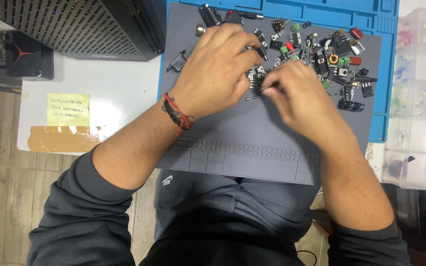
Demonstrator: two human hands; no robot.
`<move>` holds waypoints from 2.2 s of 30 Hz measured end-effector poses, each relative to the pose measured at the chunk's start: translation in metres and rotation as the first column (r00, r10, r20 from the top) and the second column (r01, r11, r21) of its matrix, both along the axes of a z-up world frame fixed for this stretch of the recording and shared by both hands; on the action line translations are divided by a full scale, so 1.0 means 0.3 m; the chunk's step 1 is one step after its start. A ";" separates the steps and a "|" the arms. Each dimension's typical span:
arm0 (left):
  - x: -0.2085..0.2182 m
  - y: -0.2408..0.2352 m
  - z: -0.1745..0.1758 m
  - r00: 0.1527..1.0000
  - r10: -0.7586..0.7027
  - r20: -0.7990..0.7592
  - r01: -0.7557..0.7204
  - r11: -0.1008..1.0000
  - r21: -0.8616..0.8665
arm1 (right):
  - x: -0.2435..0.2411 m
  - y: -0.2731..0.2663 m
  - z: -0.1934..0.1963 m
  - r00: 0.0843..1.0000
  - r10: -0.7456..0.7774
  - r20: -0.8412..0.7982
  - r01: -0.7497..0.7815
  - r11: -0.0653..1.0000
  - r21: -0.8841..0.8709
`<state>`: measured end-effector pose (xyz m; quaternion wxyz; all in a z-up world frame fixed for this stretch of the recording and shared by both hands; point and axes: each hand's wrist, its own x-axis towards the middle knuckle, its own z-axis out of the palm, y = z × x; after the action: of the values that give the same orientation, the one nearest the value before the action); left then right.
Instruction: The person sorts a pile of loose electronic components on a gray mat placed on their lap. They use both hands to pick up, separate, and organize various items such as capacitors, resistors, and small circuit boards into smaller groups.
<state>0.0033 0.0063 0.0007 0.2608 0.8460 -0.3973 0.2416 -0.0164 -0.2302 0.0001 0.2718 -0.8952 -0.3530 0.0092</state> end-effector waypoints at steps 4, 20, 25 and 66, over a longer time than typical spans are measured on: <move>-0.002 0.000 -0.008 0.999 -0.045 -0.002 0.045 0.998 0.049 | 0.015 -0.037 -0.027 0.989 -0.079 0.124 0.066 0.992 0.108; 0.005 -0.023 -0.002 0.994 -0.109 0.022 0.103 0.976 0.191 | -0.041 -0.156 0.107 0.886 -0.321 0.335 0.261 0.942 0.212; -0.003 -0.006 0.010 0.995 -0.094 0.029 0.090 0.988 0.126 | -0.167 -0.433 0.116 0.774 -0.532 0.345 0.503 0.846 0.176; 0.022 -0.002 -0.090 0.865 -0.384 -0.324 -0.211 0.306 -0.928 | -0.027 0.042 -0.019 0.954 0.045 0.297 -0.001 0.989 -0.147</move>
<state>0.0099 0.0056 -0.0263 0.8106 0.5351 -0.1445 0.1890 -0.0245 -0.2176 -0.0056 0.1493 -0.8996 -0.3987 -0.0975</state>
